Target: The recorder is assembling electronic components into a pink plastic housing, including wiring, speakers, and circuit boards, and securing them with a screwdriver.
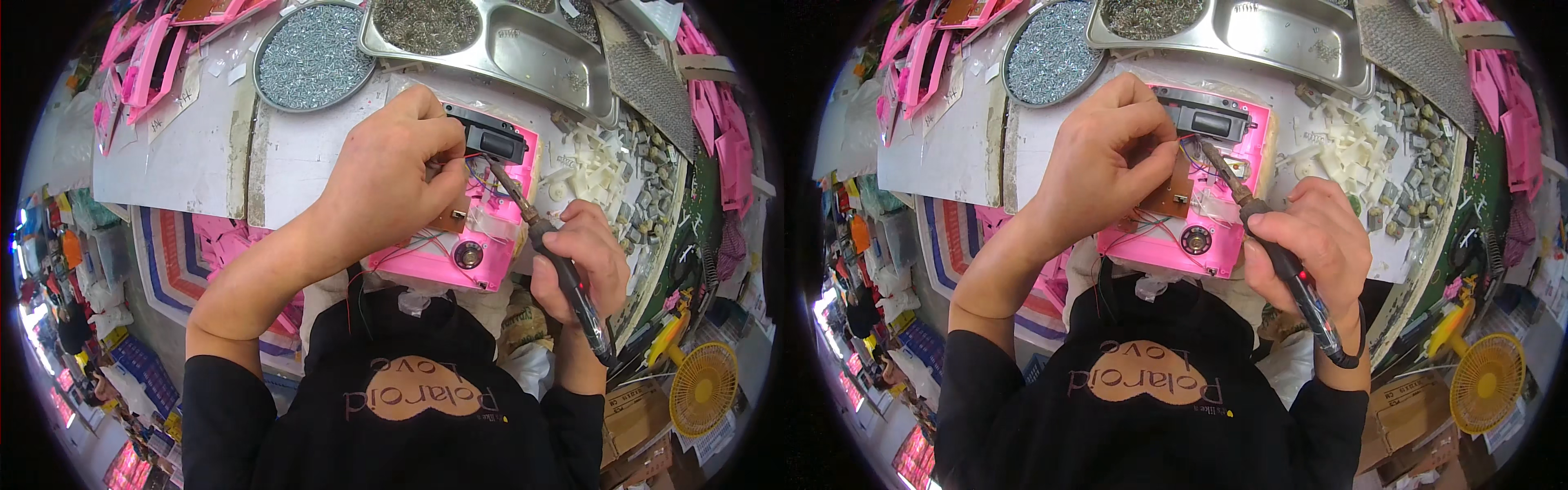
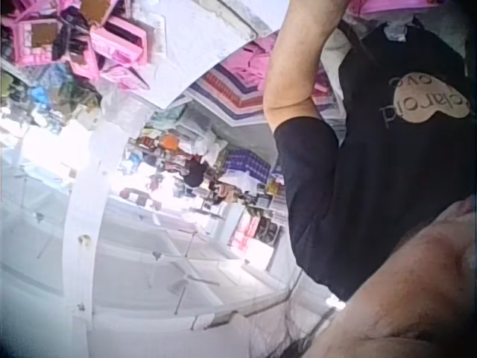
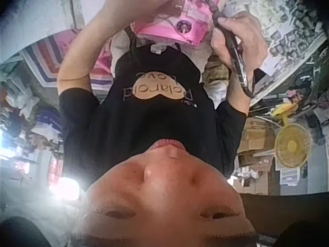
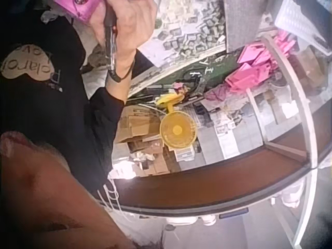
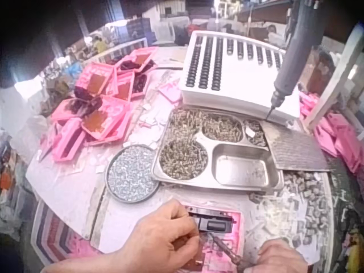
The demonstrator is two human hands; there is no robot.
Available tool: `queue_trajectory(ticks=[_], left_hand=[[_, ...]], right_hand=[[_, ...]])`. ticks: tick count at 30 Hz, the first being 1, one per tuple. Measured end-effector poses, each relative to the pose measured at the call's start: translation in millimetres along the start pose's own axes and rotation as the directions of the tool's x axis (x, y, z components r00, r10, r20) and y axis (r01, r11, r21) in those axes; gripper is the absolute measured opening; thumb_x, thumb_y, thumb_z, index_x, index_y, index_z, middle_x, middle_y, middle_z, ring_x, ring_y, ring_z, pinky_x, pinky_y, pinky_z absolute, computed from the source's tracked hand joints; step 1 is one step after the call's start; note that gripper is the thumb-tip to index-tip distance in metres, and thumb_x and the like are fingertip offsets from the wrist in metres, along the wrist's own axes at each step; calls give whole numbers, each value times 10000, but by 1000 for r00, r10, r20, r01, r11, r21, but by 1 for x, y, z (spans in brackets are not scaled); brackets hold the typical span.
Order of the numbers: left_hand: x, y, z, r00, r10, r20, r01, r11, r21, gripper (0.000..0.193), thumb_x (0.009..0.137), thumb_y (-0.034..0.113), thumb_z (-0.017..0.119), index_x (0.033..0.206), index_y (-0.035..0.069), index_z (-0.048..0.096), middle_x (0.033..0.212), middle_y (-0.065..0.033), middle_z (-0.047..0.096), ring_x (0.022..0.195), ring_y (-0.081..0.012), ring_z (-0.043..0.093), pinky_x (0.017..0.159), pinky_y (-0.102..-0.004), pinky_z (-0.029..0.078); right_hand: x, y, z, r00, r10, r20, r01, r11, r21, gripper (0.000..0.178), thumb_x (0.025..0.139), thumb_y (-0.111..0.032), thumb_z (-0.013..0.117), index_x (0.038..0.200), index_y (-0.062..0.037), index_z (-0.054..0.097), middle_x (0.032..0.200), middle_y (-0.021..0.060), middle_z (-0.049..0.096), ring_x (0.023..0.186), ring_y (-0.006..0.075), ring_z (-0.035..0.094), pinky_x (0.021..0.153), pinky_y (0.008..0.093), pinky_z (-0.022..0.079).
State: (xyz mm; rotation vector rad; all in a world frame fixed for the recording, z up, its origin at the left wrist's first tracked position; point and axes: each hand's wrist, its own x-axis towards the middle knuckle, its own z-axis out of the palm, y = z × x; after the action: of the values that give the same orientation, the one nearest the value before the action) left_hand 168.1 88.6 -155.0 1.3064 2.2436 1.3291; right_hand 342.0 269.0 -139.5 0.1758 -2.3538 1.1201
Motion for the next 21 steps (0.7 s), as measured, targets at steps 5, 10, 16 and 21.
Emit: queue_trajectory(ticks=[5,10,16,21], left_hand=[[-1,1,-1,999,-32,15,32,999,-10,48,787,18,682,803,-12,649,807,-105,553,708,-237,582,632,-339,470],[0,0,0,1000,-19,13,19,1000,4,58,789,24,684,796,-15,641,809,-105,556,710,-235,585,632,-336,471],[1,1,1,999,-30,15,29,999,16,64,787,26,685,793,-15,637,814,-105,559,711,-237,589,640,-335,479],[0,2,0,1000,-23,6,23,999,28,61,785,18,685,795,-16,636,813,-102,554,698,-223,589,628,-328,482]], right_hand=[[2,0,1,1000,-23,15,24,999,-26,296,758,-39,787,1028,-55,666,670,42,593,577,220,565,699,400,527],[3,0,-2,994,-81,68,87,992,-89,306,750,-19,786,1031,-48,670,662,42,577,569,223,557,688,391,524],[0,0,-5,999,-24,32,24,1000,3,286,753,-19,784,1015,-29,670,663,53,589,568,230,561,672,390,518],[2,4,-7,999,-38,22,38,999,24,261,764,-27,779,999,-7,667,680,70,620,562,237,564,645,387,506]])
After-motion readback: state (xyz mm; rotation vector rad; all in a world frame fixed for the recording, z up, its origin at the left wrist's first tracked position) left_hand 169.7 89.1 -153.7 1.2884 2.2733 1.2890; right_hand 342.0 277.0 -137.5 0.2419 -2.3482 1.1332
